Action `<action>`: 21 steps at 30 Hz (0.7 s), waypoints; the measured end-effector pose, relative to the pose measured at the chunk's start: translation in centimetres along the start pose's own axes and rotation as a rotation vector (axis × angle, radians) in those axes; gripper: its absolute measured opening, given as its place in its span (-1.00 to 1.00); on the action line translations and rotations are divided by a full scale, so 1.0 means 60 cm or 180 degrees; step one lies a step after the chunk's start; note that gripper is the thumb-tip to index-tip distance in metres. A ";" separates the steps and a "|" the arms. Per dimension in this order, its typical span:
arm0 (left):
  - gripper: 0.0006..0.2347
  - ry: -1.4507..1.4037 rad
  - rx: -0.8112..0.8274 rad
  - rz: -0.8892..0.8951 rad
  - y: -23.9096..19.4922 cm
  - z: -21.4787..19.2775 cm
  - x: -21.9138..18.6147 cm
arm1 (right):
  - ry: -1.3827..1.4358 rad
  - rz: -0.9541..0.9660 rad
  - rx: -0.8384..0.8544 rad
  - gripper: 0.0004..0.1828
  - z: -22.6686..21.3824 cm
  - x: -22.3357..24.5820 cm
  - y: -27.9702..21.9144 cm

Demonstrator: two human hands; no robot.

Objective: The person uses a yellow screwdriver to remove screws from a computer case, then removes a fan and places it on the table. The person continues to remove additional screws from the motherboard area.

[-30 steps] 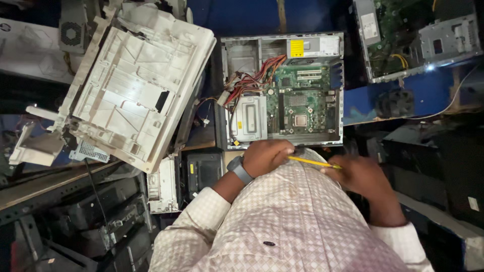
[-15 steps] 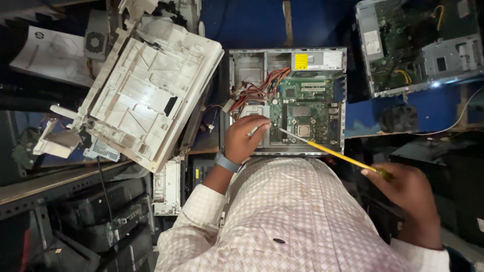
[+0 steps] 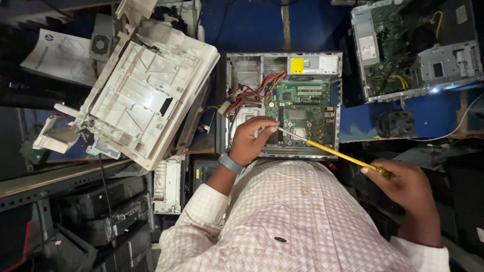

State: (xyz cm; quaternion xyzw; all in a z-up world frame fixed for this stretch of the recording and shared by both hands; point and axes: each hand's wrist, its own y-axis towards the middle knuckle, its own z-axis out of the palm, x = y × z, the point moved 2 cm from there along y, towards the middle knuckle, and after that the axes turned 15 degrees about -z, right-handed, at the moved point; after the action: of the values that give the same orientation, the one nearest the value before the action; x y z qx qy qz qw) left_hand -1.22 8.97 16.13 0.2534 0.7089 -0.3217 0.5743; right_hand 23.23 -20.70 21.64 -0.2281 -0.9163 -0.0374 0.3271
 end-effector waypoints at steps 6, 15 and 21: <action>-0.87 0.0063 0.0035 0.0107 0.005 0.015 -0.002 | 0.0086 0.0055 -0.0038 -0.68 -0.005 -0.011 -0.007; -0.89 0.0159 -0.0035 0.0107 0.017 0.020 -0.009 | 0.0441 0.0057 -0.0269 -0.69 -0.003 -0.022 -0.019; -0.88 0.0300 0.0049 0.0109 0.021 0.019 -0.014 | 0.0399 0.0012 -0.0209 -0.71 -0.004 -0.022 -0.016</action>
State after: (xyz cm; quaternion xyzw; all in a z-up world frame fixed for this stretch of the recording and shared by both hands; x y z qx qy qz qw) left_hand 0.63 8.98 16.57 0.2848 0.7282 -0.3050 0.5437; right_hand 23.82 -22.14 21.12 -0.2377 -0.8919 -0.0809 0.3762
